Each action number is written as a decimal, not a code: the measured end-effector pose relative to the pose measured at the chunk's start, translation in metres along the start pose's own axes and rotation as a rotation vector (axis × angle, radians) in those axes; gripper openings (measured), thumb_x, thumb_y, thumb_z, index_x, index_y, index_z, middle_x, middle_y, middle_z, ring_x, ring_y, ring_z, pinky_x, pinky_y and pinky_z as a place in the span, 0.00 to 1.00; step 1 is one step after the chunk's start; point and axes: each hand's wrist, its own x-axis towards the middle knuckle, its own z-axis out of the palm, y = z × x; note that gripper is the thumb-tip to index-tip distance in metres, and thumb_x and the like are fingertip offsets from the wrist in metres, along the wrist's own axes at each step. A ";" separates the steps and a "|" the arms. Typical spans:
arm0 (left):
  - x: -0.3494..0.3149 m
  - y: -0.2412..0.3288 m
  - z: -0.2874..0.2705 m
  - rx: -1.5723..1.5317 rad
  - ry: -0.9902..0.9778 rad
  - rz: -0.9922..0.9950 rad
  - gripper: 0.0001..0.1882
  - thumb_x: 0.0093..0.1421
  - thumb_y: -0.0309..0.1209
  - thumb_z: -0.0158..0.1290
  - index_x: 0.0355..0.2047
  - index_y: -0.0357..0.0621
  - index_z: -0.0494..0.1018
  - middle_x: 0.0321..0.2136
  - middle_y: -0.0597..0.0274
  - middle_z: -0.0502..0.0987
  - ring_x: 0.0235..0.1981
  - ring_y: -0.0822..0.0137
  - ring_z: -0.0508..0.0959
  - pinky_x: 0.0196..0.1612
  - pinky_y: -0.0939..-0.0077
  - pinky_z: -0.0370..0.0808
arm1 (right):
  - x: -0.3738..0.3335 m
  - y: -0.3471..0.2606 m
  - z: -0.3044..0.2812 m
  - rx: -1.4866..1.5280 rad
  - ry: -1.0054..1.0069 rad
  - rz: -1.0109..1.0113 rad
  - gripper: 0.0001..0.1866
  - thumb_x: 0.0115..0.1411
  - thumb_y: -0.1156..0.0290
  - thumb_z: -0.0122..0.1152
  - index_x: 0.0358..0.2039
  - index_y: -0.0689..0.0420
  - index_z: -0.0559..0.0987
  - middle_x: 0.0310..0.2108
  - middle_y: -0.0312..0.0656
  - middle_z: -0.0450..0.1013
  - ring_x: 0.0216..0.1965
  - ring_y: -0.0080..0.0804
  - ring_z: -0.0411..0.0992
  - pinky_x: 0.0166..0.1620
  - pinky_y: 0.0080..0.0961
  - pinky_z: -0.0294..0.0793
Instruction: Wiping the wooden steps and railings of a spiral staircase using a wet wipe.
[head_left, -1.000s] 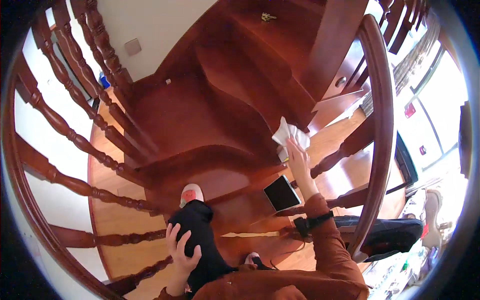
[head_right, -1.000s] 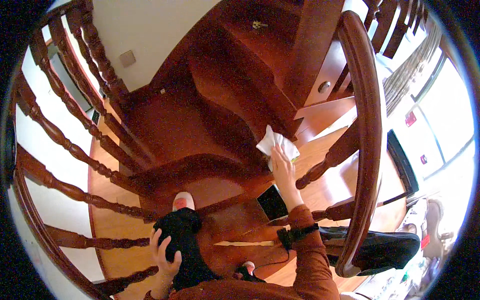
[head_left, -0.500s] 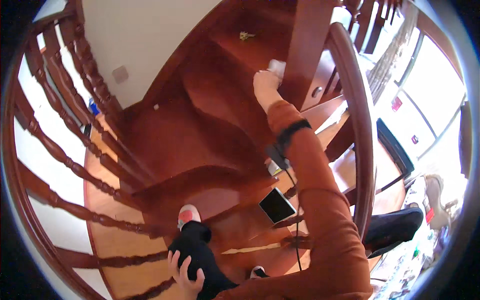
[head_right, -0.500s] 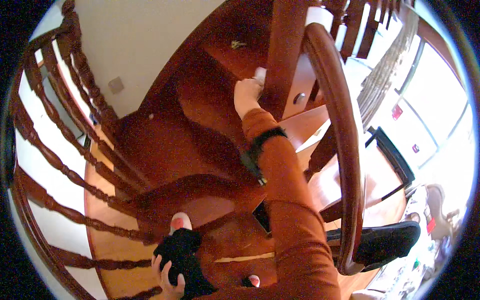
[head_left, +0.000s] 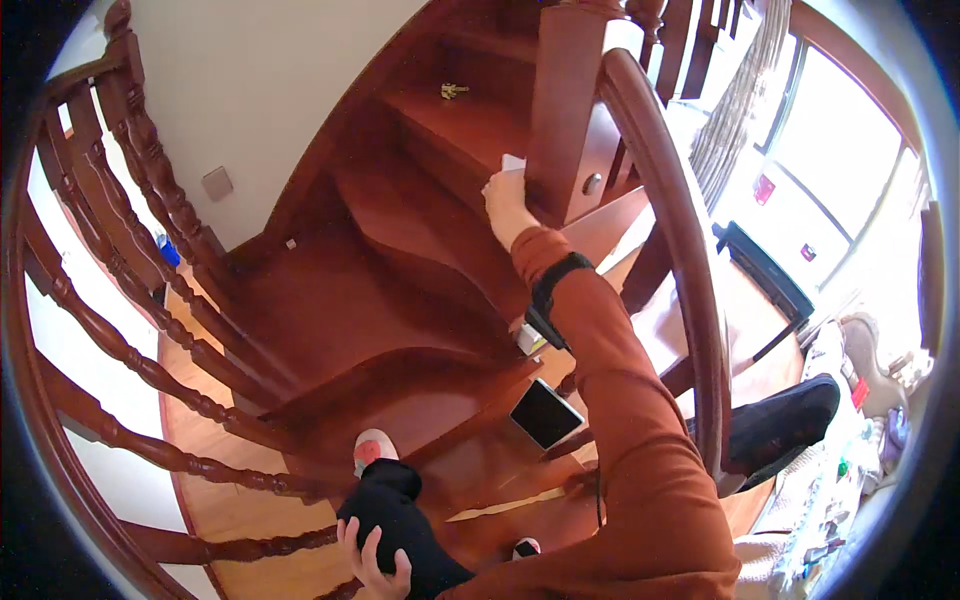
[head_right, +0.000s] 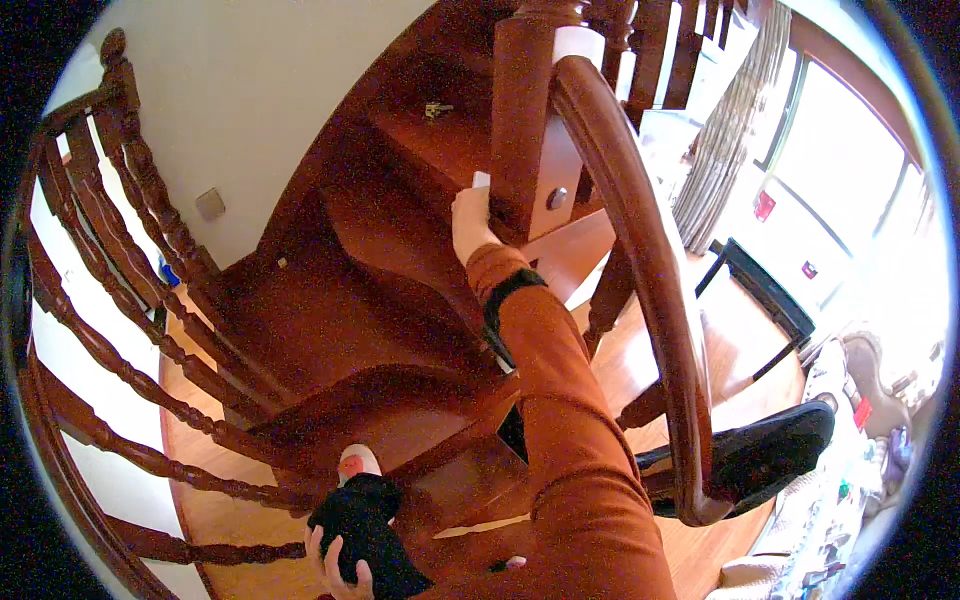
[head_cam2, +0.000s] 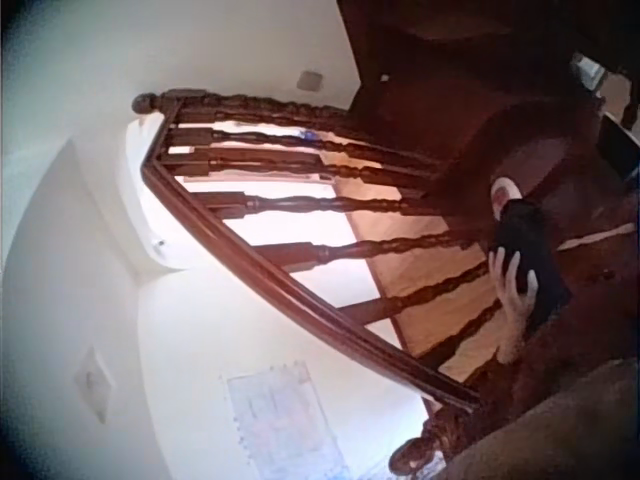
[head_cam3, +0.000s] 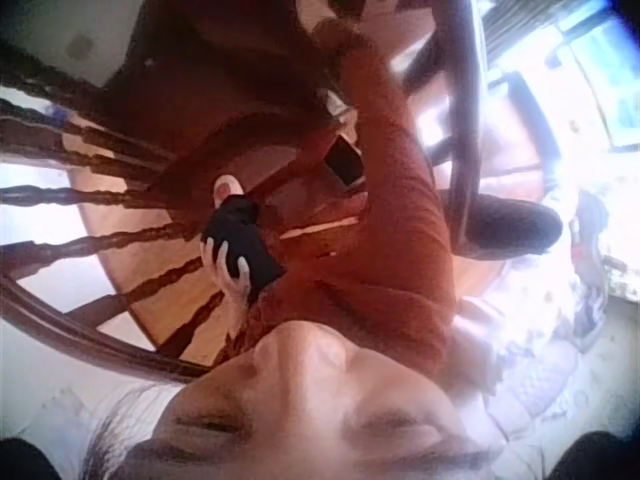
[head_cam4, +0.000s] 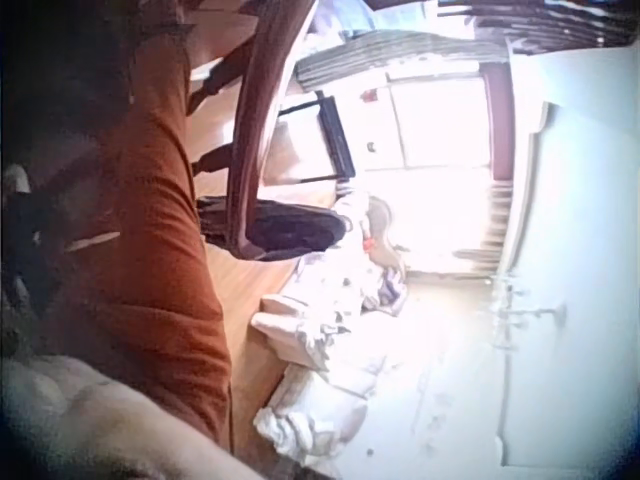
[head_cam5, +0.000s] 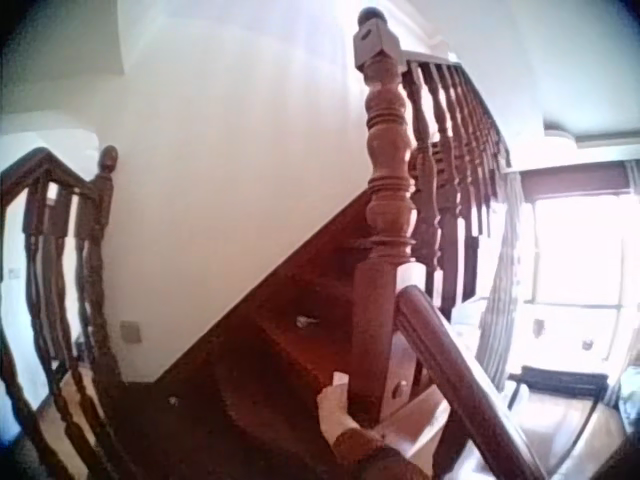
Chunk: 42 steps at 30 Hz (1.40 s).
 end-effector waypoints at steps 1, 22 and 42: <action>-0.002 0.000 -0.004 0.007 -0.003 0.000 0.22 0.61 0.37 0.53 0.51 0.36 0.72 0.57 0.38 0.67 0.59 0.35 0.64 0.61 0.43 0.62 | -0.015 -0.008 -0.015 0.013 0.064 0.028 0.11 0.59 0.64 0.57 0.38 0.41 0.86 0.35 0.29 0.81 0.39 0.34 0.78 0.37 0.43 0.71; -0.016 -0.002 0.009 0.020 0.024 -0.018 0.21 0.60 0.36 0.53 0.51 0.36 0.72 0.58 0.39 0.66 0.60 0.34 0.62 0.62 0.42 0.61 | -0.159 0.050 0.015 1.967 0.787 1.299 0.23 0.69 0.54 0.44 0.54 0.60 0.70 0.55 0.51 0.64 0.55 0.39 0.65 0.55 0.34 0.64; 0.019 -0.014 0.017 0.024 0.009 0.036 0.21 0.61 0.37 0.52 0.51 0.38 0.73 0.57 0.40 0.66 0.59 0.35 0.64 0.61 0.41 0.61 | -0.074 0.102 0.074 1.759 0.793 1.310 0.21 0.64 0.51 0.49 0.38 0.56 0.78 0.34 0.46 0.76 0.40 0.44 0.75 0.44 0.41 0.73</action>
